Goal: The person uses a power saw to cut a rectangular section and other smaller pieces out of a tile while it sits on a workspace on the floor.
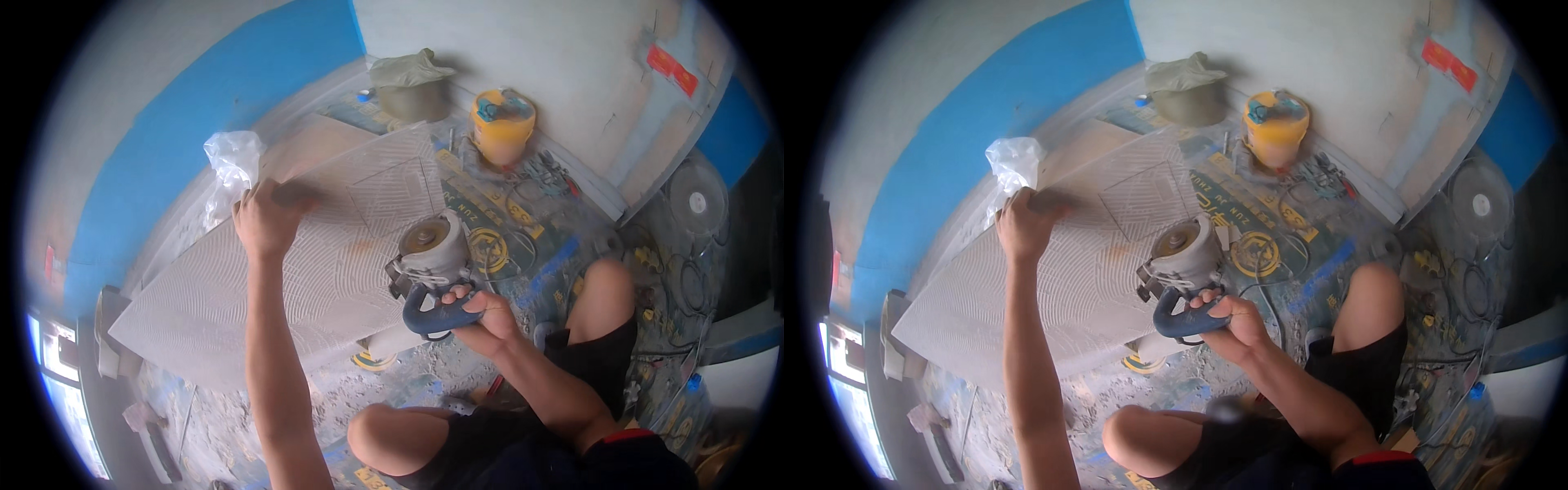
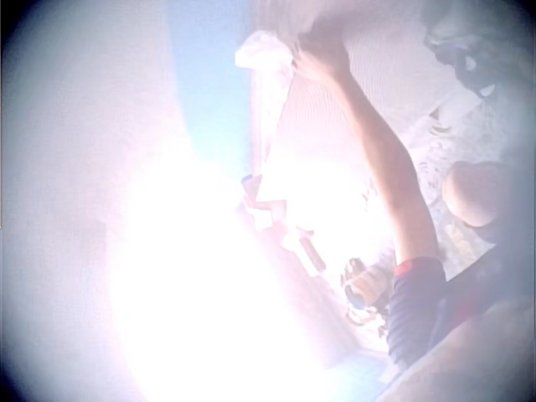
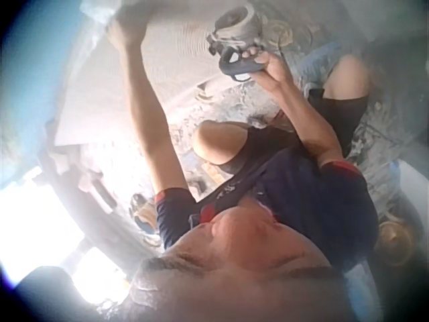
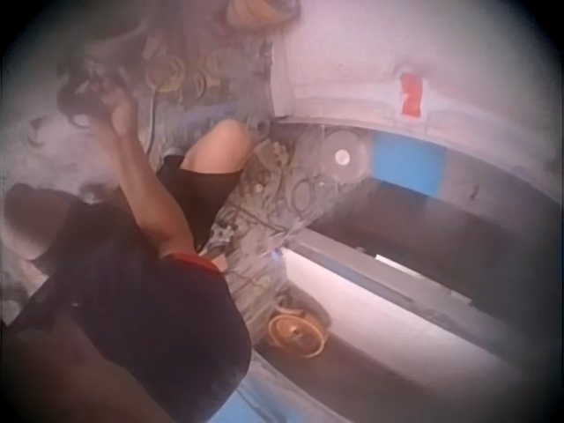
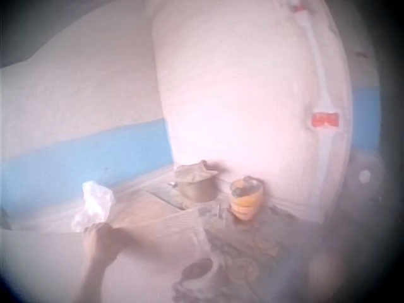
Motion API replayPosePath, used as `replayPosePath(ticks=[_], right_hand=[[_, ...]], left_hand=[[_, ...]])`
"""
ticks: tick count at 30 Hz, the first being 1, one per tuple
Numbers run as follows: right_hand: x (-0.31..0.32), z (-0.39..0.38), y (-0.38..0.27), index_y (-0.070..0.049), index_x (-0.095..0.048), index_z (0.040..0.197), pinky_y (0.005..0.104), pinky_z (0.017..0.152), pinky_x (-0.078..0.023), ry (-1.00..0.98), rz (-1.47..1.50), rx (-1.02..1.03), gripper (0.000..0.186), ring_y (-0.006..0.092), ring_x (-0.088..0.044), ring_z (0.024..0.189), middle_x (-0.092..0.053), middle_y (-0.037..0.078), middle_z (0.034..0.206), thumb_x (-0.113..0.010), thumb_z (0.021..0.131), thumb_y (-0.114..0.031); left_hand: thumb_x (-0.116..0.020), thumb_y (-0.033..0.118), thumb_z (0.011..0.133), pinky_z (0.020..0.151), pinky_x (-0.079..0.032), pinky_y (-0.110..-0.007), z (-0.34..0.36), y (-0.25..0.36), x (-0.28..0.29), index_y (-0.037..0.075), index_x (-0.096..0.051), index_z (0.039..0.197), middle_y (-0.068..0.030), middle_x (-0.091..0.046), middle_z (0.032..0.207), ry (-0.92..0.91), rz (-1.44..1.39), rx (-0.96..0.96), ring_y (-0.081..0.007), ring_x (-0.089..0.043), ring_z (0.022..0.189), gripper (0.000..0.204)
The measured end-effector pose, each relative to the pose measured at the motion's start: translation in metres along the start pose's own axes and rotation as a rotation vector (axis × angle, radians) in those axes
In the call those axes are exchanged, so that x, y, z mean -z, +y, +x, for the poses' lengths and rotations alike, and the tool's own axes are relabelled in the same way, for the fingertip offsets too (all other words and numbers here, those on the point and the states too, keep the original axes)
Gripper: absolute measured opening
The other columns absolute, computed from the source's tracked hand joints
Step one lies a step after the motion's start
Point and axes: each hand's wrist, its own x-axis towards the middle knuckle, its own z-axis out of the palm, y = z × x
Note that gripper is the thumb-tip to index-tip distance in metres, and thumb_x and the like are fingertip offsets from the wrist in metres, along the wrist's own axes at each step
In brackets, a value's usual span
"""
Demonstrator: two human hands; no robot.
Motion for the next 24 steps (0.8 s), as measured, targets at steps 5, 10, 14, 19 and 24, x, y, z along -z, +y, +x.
replayPosePath(ticks=[5,10,14,19,24], right_hand=[[0.007,0.004,0.001,-0.006,-0.056,0.081,0.0413,0.105,-0.039,-0.038,-0.012,0.04,0.018,0.0251,-0.055,0.094,-0.057,0.007,0.09,-0.056,0.065,0.003],[0.004,0.004,0.003,-0.007,-0.051,0.086,0.0417,0.103,-0.04,-0.043,0.011,0.047,0.027,0.0263,-0.054,0.094,-0.057,0.006,0.089,-0.056,0.064,0.008],[0.012,0.008,0.005,-0.007,-0.051,0.085,0.0428,0.105,-0.039,-0.074,0.048,0.059,0.026,0.0266,-0.054,0.096,-0.057,0.006,0.09,-0.055,0.064,0.008],[0.021,0.014,0.015,-0.007,-0.058,0.084,0.042,0.106,-0.039,-0.074,0.037,0.055,0.024,0.0257,-0.054,0.098,-0.058,0.006,0.093,-0.055,0.064,0.006],[0.02,0.017,0.025,-0.006,-0.061,0.084,0.0402,0.107,-0.038,-0.107,0.045,0.062,0.026,0.0244,-0.054,0.1,-0.058,0.006,0.095,-0.054,0.064,0.008]], left_hand=[[-0.088,0.041,0.06,0.09,-0.043,-0.042,-0.002,0.006,0.003,0.008,-0.067,0.084,-0.0069,-0.071,0.089,-0.029,0.019,0.025,-0.0293,-0.062,0.093,0.046],[-0.088,0.041,0.06,0.09,-0.042,-0.042,-0.004,0.002,0.003,0.008,-0.067,0.083,-0.0066,-0.07,0.088,0.022,0.001,-0.005,-0.0292,-0.062,0.092,0.046],[-0.088,0.04,0.061,0.092,-0.041,-0.042,-0.005,0.002,0.003,0.007,-0.067,0.084,-0.0064,-0.07,0.088,0.011,0.003,0.001,-0.0292,-0.062,0.092,0.045],[-0.088,0.039,0.061,0.092,-0.04,-0.042,-0.009,0.002,0.003,0.006,-0.067,0.086,-0.0074,-0.07,0.088,0.039,0.002,-0.022,-0.0298,-0.062,0.091,0.047],[-0.089,0.038,0.06,0.091,-0.04,-0.042,-0.008,-0.004,0.001,0.006,-0.068,0.088,-0.0078,-0.069,0.087,0.058,-0.01,-0.046,-0.0304,-0.061,0.091,0.048]])
